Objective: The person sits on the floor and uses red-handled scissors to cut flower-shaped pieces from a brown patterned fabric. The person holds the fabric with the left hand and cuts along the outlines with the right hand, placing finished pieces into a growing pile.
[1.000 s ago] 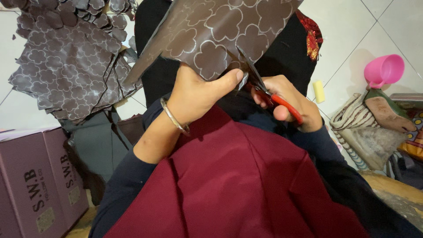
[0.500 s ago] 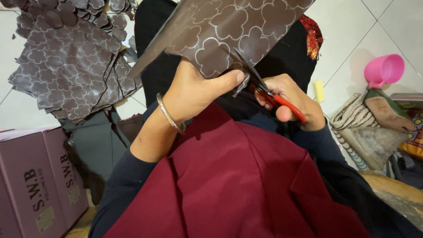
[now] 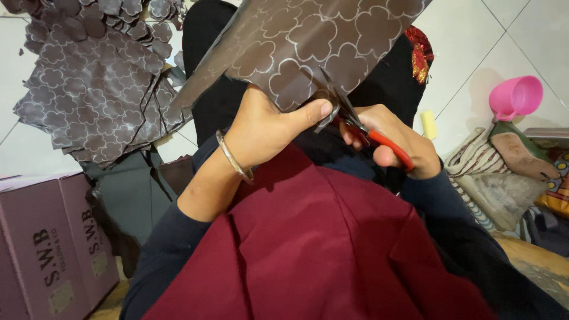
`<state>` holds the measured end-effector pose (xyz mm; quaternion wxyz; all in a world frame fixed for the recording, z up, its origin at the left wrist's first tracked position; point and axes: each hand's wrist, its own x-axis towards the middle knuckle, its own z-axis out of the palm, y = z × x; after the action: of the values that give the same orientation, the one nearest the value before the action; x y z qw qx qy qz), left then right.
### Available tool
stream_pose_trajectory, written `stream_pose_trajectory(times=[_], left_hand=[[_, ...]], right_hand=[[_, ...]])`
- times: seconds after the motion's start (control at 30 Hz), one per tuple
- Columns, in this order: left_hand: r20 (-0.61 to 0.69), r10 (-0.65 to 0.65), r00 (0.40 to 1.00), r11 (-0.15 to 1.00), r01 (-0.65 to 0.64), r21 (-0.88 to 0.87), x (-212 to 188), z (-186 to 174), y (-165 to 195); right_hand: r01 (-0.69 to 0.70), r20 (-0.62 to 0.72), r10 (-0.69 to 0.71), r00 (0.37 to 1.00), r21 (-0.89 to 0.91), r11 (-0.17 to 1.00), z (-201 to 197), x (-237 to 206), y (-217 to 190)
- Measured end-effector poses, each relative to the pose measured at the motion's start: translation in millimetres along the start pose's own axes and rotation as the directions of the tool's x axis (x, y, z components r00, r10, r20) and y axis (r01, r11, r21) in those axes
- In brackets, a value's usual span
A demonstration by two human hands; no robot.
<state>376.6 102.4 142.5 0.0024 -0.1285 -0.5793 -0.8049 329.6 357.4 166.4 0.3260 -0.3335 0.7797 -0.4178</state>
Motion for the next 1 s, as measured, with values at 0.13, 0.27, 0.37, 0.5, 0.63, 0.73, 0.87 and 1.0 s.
stream_pose_trajectory(times=[0.13, 0.27, 0.37, 0.5, 0.63, 0.73, 0.87, 1.0], left_hand=[[0.016, -0.084, 0.996, 0.995, 0.085, -0.046, -0.5, -1.7, 2.0], [0.027, -0.061, 0.998, 0.998, 0.062, -0.034, 1.8, -5.1, 4.2], [0.043, -0.055, 0.998, 0.998, 0.055, -0.016, 3.1, -6.2, 7.0], [0.082, -0.131, 0.988, 0.988, 0.138, -0.074, 4.7, -9.4, 11.0], [0.104, -0.102, 0.989, 0.994, 0.106, -0.035, 7.3, -11.7, 10.1], [0.058, -0.089, 0.994, 0.994, 0.092, -0.05, 7.3, -11.4, 7.8], [0.04, -0.077, 0.996, 0.996, 0.079, -0.034, 8.3, -11.3, 6.6], [0.071, -0.13, 0.989, 0.99, 0.133, -0.036, 10.1, -14.5, 8.2]], right_hand=[[-0.036, 0.0, 0.036, 0.999, -0.035, 0.999, -0.8, 0.0, 4.1], [-0.006, 0.018, 0.007, 1.0, -0.048, 0.999, -2.2, 2.2, 9.5], [0.011, 0.013, -0.01, 1.0, -0.048, 0.999, -2.5, 0.7, 12.9], [0.002, -0.013, -0.003, 1.0, -0.031, 1.0, -1.3, -1.8, 16.4], [0.001, -0.028, -0.002, 1.0, -0.019, 1.0, 0.6, -1.8, 20.6], [-0.01, -0.05, 0.011, 0.999, 0.028, 1.0, 5.1, 0.6, 25.7], [-0.007, -0.067, 0.013, 0.998, 0.084, 0.996, 7.5, 0.1, 33.3], [-0.053, -0.054, 0.059, 0.997, 0.117, 0.992, 5.1, -2.2, 39.0]])
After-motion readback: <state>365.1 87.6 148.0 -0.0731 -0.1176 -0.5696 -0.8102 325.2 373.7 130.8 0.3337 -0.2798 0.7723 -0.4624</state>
